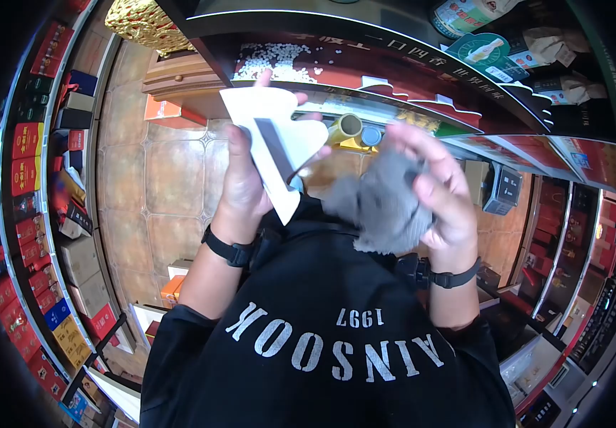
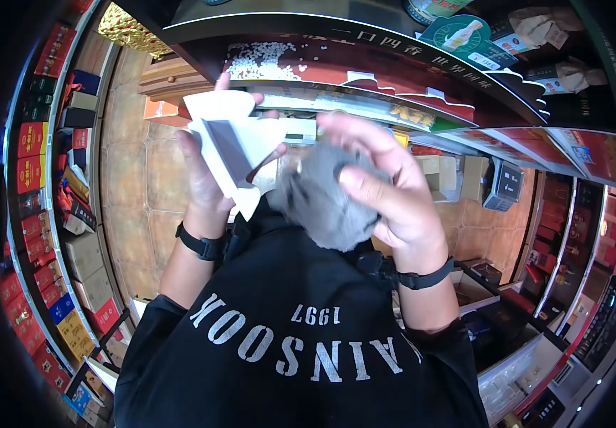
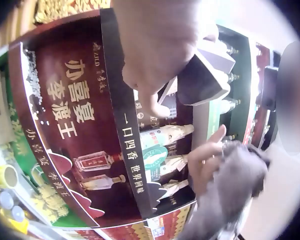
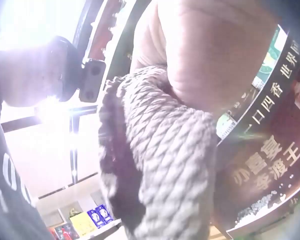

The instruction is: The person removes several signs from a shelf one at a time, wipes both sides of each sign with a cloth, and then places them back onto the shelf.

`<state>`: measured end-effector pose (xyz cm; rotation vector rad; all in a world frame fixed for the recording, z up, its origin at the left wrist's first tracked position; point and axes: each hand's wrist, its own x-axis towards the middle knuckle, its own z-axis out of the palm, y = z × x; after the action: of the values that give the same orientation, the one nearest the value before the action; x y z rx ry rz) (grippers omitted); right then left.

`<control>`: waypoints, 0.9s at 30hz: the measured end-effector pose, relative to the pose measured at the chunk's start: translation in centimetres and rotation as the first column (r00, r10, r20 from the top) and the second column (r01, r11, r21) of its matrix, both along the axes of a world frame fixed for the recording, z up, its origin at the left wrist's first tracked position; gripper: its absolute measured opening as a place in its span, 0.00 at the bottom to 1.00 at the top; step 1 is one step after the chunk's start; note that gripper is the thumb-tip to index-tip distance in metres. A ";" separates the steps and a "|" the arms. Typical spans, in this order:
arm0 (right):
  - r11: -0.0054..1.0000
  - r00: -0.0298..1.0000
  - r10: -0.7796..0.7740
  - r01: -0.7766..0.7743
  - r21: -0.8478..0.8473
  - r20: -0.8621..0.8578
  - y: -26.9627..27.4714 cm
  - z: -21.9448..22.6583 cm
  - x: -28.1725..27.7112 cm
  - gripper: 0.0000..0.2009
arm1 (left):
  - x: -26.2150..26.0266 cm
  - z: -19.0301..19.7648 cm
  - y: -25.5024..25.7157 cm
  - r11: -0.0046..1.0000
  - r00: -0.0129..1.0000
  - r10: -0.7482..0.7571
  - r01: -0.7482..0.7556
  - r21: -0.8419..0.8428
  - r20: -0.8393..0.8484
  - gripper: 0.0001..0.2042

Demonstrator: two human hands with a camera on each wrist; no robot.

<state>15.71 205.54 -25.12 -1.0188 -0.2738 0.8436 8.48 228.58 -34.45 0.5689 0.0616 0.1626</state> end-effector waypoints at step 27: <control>0.863 0.274 0.441 0.130 -0.487 0.855 6.1 -4.5 -3.1 0.23 | 0.3 -1.3 -0.2 0.845 0.868 0.385 -0.194 0.498 -0.315 0.33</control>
<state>12.66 211.63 -29.59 -1.9684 -1.3215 0.3274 8.79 228.36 -35.80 1.0592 0.5335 0.3668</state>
